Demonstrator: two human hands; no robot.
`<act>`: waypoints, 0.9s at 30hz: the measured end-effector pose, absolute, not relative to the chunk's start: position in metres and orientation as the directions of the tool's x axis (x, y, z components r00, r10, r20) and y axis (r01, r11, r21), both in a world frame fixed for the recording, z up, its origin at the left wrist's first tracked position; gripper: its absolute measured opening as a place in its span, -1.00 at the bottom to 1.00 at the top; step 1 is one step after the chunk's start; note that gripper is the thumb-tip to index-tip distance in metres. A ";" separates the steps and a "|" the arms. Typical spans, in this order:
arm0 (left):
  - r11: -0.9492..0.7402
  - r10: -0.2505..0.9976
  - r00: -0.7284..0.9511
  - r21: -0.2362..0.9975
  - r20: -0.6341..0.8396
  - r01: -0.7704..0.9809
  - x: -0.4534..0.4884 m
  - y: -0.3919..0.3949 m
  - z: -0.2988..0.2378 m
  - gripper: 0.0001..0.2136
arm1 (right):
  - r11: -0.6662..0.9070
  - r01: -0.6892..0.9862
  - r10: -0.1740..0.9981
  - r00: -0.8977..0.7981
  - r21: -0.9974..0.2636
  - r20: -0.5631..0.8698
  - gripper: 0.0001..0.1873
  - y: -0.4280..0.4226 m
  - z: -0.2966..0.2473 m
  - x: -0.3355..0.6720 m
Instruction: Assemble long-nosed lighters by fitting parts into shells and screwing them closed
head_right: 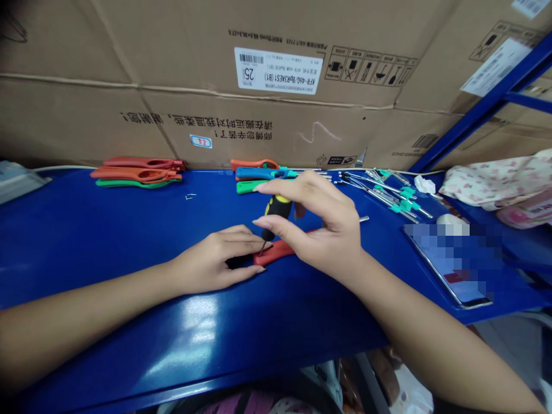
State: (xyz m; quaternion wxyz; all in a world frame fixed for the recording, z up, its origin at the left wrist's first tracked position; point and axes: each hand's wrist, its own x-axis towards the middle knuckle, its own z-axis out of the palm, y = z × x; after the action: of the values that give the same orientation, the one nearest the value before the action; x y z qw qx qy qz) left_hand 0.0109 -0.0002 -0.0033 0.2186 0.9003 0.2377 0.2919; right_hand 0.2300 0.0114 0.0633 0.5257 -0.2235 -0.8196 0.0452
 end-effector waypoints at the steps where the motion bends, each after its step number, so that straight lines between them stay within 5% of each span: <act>1: -0.792 0.555 0.717 0.533 0.422 0.299 0.011 0.000 -0.003 -0.74 | 0.906 0.335 0.372 -0.345 -0.257 0.862 -0.69 0.011 0.063 0.230; 3: -0.791 0.555 0.717 0.534 0.422 0.298 0.011 0.000 -0.003 -0.74 | 0.914 0.326 0.362 -0.385 -0.242 0.849 -0.68 0.009 0.064 0.230; 8: -0.795 0.552 0.720 0.526 0.421 0.303 0.011 -0.001 -0.002 -0.75 | 0.835 0.194 0.542 -0.455 -0.515 0.707 -0.65 0.008 0.064 0.230; 14: -0.787 0.558 0.717 0.540 0.418 0.297 0.011 -0.001 -0.002 -0.74 | 0.925 0.306 0.344 -0.424 -0.225 0.838 -0.63 0.014 0.064 0.234; 19: -0.791 0.554 0.719 0.535 0.420 0.297 0.011 -0.001 -0.001 -0.80 | 0.903 0.235 0.429 -0.517 -0.359 0.741 -0.60 0.001 0.070 0.229; 24: -0.786 0.560 0.719 0.540 0.413 0.302 0.011 -0.001 0.000 -0.77 | 0.900 0.408 0.326 -0.398 -0.153 0.857 -0.72 -0.004 0.068 0.226; 27: -0.785 0.569 0.706 0.535 0.422 0.313 0.011 -0.001 0.000 -0.78 | 0.894 0.344 0.421 -0.428 -0.286 0.800 -0.68 -0.003 0.069 0.227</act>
State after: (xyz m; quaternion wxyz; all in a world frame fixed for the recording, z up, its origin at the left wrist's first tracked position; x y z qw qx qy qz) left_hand 0.0111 -0.0012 0.0000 0.2173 0.8976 0.2457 0.2946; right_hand 0.2268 -0.0029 0.0689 0.4846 -0.2266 -0.8439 0.0395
